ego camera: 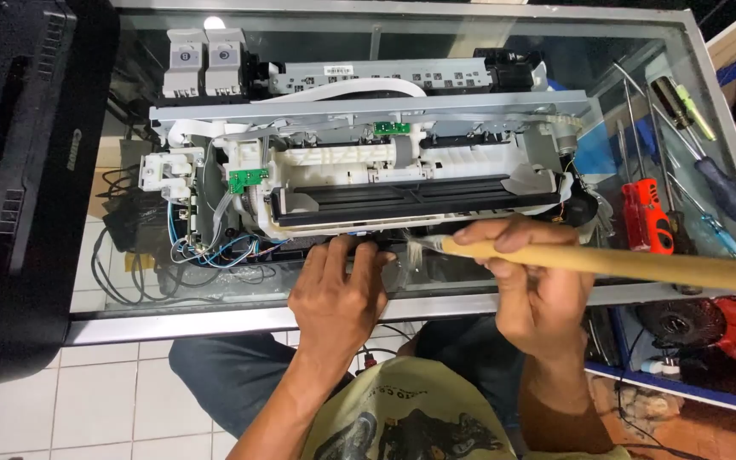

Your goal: The person cleans the internal components of a disassembled printer using a brush. They then use a screwdriver to adjust a small white plastic part connected to a circuit board.

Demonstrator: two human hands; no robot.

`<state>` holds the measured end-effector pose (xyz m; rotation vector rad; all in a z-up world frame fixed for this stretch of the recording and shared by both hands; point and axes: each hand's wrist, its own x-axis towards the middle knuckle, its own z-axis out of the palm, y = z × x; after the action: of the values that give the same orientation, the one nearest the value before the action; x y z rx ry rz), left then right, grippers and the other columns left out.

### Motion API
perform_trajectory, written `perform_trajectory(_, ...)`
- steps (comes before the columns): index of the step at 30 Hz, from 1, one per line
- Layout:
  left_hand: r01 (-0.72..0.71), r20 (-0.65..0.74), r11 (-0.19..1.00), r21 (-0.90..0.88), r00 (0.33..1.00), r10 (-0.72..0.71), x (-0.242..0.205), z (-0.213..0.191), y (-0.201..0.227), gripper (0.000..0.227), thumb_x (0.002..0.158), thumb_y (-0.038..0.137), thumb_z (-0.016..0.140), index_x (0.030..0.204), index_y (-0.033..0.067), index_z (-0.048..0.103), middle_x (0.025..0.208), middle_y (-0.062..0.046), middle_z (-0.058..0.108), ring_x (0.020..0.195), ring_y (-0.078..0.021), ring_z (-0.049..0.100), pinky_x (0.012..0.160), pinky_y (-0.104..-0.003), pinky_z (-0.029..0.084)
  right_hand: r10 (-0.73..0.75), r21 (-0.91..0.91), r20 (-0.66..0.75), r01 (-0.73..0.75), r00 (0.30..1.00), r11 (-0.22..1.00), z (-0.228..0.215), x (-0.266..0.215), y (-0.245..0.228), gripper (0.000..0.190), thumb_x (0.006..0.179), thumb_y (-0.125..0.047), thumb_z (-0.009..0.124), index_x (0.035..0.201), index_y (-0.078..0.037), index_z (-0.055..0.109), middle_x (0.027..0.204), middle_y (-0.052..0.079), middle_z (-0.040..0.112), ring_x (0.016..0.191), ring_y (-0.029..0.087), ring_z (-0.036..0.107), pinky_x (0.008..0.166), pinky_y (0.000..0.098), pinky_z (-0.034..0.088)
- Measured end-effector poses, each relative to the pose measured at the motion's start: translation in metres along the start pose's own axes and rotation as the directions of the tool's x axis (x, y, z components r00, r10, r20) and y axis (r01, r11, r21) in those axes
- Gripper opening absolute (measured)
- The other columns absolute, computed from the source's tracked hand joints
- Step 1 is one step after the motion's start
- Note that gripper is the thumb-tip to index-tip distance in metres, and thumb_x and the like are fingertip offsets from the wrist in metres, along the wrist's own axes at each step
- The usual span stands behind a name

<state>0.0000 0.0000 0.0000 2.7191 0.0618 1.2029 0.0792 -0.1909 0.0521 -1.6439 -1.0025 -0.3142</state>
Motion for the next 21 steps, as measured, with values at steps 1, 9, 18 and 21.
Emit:
perform_trajectory(1,-0.001,0.002,1.0,-0.001,1.0,0.001,0.0,0.0,0.0,0.016,0.099,0.021,0.072,0.09,0.0096,0.065,0.091,-0.008,0.063,0.068,-0.0216,0.053,0.052,-0.032,0.042,0.002,0.0,-0.001,-0.002,1.0,1.0,0.0,0.001,-0.004,0.005,0.107,-0.002,0.042,0.112,-0.002,0.041,0.103,0.02,0.067,0.097,0.029,0.077,0.064,0.0239,0.066)
perform_trajectory(9,0.005,-0.006,1.0,0.017,1.0,-0.004,0.001,0.001,0.001,0.018,0.1,0.022,0.072,0.089,0.0106,0.064,0.089,-0.006,0.062,0.067,-0.0193,0.052,0.051,-0.03,0.04,-0.106,0.149,-0.265,0.15,0.958,0.977,-0.044,-0.013,0.021,0.019,0.112,-0.014,0.052,0.131,-0.012,0.053,0.11,0.0,0.059,0.085,0.018,0.073,0.064,0.0231,0.067)
perform_trajectory(18,-0.001,-0.02,1.0,0.014,1.0,0.002,0.002,0.0,0.002,0.016,0.101,0.021,0.069,0.09,0.0104,0.065,0.089,-0.006,0.062,0.066,-0.0198,0.05,0.051,-0.03,0.037,-0.09,-0.039,-0.292,0.082,0.952,0.996,-0.013,-0.016,0.021,0.014,0.106,-0.008,0.054,0.114,-0.006,0.043,0.095,0.013,0.061,0.084,0.029,0.076,0.061,0.0294,0.066)
perform_trajectory(21,-0.002,0.0,1.0,-0.011,1.0,0.002,-0.001,0.002,0.0,0.013,0.099,0.019,0.072,0.094,0.0087,0.066,0.091,-0.009,0.065,0.067,-0.0194,0.053,0.052,-0.03,0.043,0.044,0.075,-0.18,-0.031,0.983,0.997,-0.004,-0.008,0.011,0.018,0.103,-0.006,0.056,0.112,-0.004,0.041,0.097,0.016,0.06,0.094,0.031,0.075,0.07,0.0304,0.069)
